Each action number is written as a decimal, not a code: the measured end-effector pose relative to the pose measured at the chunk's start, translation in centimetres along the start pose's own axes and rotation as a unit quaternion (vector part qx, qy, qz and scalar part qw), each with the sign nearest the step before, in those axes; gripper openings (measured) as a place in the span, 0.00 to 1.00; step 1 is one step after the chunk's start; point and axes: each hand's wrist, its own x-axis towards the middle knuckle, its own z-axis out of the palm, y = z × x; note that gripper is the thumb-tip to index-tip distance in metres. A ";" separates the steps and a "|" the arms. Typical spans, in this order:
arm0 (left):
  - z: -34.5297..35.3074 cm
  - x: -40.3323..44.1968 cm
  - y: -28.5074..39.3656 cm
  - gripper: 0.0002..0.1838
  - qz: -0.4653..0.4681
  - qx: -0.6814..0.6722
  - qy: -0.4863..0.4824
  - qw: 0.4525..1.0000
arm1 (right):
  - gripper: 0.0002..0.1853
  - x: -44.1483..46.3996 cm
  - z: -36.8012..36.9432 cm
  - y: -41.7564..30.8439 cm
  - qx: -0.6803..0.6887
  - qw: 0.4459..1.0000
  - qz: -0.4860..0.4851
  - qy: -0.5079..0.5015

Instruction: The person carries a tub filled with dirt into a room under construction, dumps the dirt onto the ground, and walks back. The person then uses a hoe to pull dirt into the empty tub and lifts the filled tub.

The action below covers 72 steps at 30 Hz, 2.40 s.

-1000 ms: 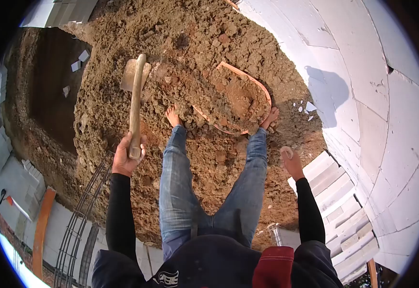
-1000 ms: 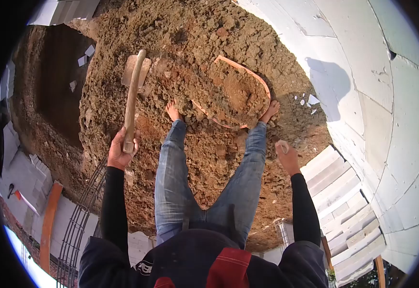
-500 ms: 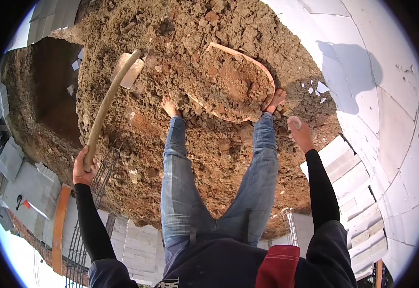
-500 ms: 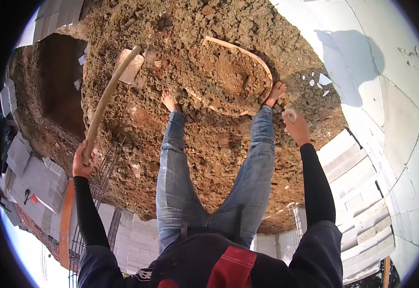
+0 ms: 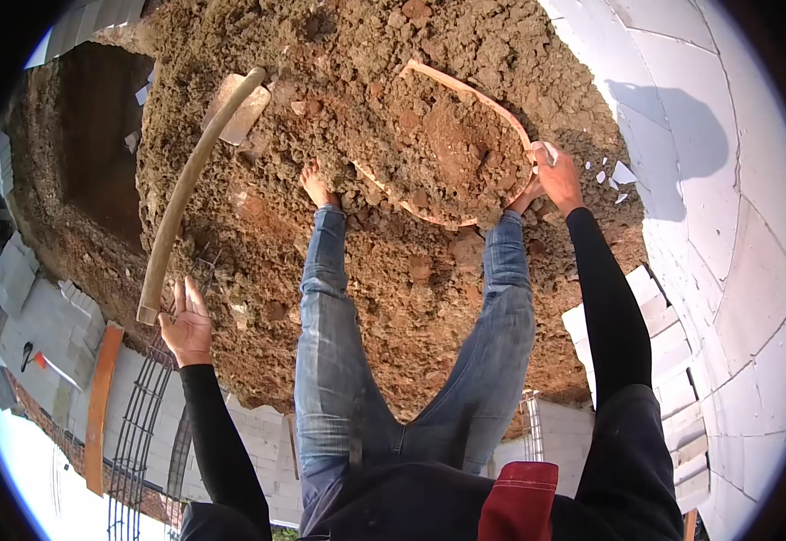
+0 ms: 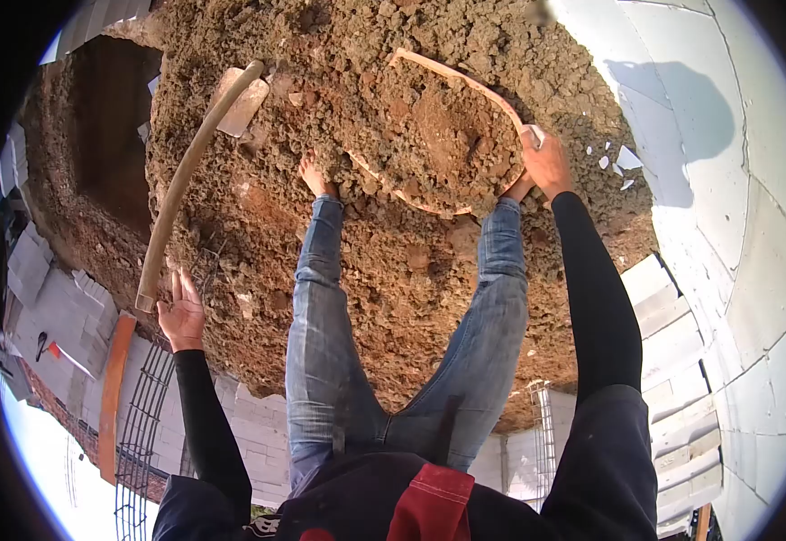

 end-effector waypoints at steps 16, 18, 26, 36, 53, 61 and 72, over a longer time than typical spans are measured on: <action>-5.9 18.2 -50.5 0.50 -0.324 0.268 0.195 0.886 | 0.30 13.9 12.3 2.7 -0.094 0.985 -0.139 0.036; -5.9 19.1 -52.3 0.51 -0.255 0.242 0.301 0.886 | 0.30 13.8 11.2 2.3 -0.129 0.981 -0.121 -0.075; -10.1 21.4 -53.8 0.69 -0.197 0.294 0.278 0.893 | 0.25 15.6 10.6 1.0 -0.009 0.979 -0.170 -0.110; -6.8 20.4 -51.1 0.64 -0.121 0.367 0.213 0.897 | 0.38 13.7 13.4 1.6 -0.032 0.984 0.022 -0.176; 11.4 -6.8 -14.9 0.47 -0.084 0.575 -0.050 0.813 | 0.33 -20.3 -1.8 -13.4 0.334 0.923 0.192 -0.017; 17.2 -19.8 -2.5 0.41 0.033 0.630 -0.160 0.759 | 0.32 -40.3 -12.2 -24.7 0.429 0.875 0.214 0.063; 10.0 -23.9 -7.9 0.50 0.145 0.745 -0.330 0.561 | 0.35 -55.1 -0.6 -15.5 0.593 0.778 0.178 0.108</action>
